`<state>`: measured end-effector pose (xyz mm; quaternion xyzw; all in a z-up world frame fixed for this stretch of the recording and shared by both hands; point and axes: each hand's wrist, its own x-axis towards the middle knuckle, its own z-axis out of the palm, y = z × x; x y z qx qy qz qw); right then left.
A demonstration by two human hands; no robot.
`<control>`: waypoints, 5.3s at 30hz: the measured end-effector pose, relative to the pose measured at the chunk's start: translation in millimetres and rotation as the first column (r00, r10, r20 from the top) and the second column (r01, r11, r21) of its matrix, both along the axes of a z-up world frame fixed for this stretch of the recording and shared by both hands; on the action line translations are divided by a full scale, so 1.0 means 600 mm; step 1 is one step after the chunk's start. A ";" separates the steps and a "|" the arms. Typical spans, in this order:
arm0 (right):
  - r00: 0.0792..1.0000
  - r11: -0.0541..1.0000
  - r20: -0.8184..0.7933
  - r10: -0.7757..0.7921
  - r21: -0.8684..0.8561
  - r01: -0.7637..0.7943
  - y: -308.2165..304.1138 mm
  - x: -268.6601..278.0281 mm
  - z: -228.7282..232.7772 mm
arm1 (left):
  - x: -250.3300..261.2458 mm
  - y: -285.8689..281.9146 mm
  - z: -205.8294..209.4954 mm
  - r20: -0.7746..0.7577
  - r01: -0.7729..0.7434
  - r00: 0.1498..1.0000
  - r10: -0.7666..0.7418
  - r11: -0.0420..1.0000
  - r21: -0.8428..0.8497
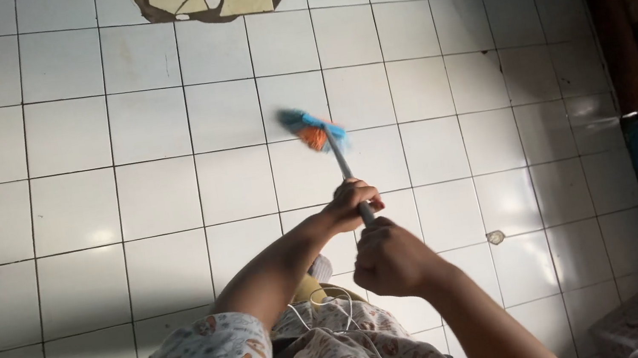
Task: Sweeping a tiled floor using a broom.
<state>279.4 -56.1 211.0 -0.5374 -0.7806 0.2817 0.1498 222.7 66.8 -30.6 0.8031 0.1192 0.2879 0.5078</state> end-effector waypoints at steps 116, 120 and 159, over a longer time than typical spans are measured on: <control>0.862 0.992 -0.493 -0.117 -0.106 0.074 1.427 0.181 0.107 | 0.004 1.415 0.240 -0.662 -0.091 0.729 -0.175 0.934 -0.347; 0.918 0.958 -0.302 -0.258 -0.200 0.204 1.428 0.199 0.152 | 0.116 1.401 0.181 -0.367 -0.006 0.930 -0.030 0.995 -0.096; 0.338 0.809 -0.742 -0.579 -0.575 0.124 1.834 0.436 -0.099 | 0.241 1.919 0.057 -0.934 0.230 0.341 -0.105 0.973 -0.026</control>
